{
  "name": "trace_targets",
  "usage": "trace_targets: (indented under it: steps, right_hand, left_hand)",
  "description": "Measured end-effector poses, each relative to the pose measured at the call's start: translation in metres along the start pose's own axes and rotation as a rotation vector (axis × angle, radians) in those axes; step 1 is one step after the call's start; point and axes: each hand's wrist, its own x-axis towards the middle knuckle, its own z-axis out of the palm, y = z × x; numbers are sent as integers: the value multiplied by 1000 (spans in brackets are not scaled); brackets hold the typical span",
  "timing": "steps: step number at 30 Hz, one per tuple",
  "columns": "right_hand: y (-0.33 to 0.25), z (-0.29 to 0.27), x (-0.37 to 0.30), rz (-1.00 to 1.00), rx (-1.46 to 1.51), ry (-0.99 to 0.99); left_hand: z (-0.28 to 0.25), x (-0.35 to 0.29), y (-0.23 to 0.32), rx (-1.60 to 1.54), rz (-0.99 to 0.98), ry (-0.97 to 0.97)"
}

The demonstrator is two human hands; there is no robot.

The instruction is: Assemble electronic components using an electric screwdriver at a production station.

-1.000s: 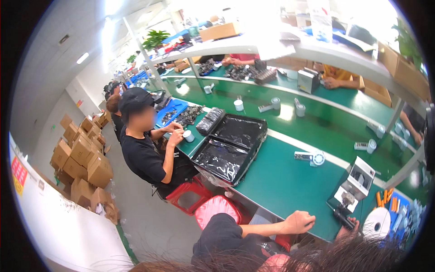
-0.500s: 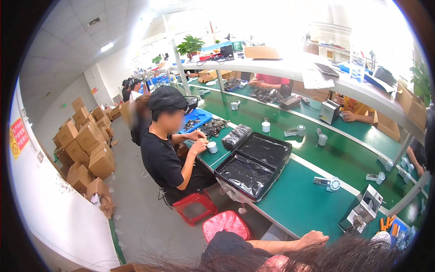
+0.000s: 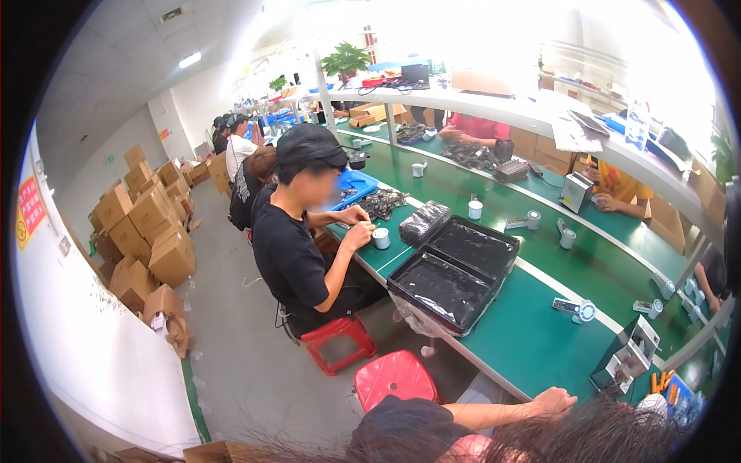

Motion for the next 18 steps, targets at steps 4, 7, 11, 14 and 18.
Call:
trace_targets:
  steps: [4,7,11,14,18]
  right_hand:
    - [-1,1,1,-4,6,2]
    - [-3,1,2,4,-38,-45]
    - [-10,-2,5,0,-27,-55]
    - [-14,0,4,12,-58,-68]
    - [1,50,-9,174,120,-96]
  left_hand:
    - [4,-2,0,33,23,25]
    - [3,-1,-3,13,-12,-34]
    - [6,0,-4,-15,-14,7]
    - [8,1,-3,-13,1,-18]
    - [6,-1,-3,32,-40,-51]
